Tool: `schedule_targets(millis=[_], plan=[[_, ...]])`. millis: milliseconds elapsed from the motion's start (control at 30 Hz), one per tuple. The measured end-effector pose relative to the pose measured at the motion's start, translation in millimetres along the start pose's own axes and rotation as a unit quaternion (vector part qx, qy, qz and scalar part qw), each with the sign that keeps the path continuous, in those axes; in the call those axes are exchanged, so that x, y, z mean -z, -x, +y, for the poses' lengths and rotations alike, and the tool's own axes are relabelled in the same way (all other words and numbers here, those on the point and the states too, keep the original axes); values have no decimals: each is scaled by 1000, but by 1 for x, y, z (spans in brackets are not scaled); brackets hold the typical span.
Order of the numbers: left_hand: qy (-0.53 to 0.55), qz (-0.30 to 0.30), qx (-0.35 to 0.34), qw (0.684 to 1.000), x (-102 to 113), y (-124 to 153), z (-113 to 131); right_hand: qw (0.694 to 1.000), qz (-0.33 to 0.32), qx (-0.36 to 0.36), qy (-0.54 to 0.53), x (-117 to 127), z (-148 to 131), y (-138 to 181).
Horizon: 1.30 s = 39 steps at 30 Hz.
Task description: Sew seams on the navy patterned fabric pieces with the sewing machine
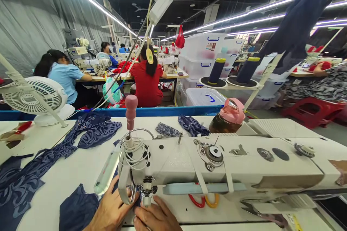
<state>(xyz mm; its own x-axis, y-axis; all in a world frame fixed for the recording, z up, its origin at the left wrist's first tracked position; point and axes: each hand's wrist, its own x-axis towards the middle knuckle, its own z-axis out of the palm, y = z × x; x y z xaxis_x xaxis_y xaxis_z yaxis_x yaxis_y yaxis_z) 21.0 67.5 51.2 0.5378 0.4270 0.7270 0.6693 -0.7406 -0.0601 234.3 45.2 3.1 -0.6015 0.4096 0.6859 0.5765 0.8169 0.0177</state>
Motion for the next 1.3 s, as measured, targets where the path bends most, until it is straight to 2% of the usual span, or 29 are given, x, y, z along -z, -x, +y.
schedule_targets(millis=[133,200,267,400,533,700,833,967,1067,1200,1300], plan=[[-5,-46,10,999,4,7,0,990,17,-138,23,-25,-15,5],[14,-40,19,999,5,8,2,987,-8,-163,-9,-27,-19,2],[29,-27,21,999,5,9,4,989,8,-141,-47,-19,-19,-5],[47,-43,14,998,4,14,5,990,126,-45,-33,-3,-14,-16],[42,-21,10,999,3,14,9,995,91,-45,-23,0,-14,-17],[13,11,14,1000,2,-1,11,998,40,-38,-9,10,-9,-16],[-8,5,11,1000,2,-4,7,999,38,-19,17,16,-2,-14],[-37,-6,20,999,4,8,3,999,31,-9,23,14,-1,-13],[-11,-8,42,999,7,14,3,1000,27,-7,15,14,-3,-15],[35,-22,-5,999,11,9,5,998,51,-17,-29,15,-4,-19],[36,-44,-3,998,10,8,6,995,74,-31,-63,16,-5,-19]])
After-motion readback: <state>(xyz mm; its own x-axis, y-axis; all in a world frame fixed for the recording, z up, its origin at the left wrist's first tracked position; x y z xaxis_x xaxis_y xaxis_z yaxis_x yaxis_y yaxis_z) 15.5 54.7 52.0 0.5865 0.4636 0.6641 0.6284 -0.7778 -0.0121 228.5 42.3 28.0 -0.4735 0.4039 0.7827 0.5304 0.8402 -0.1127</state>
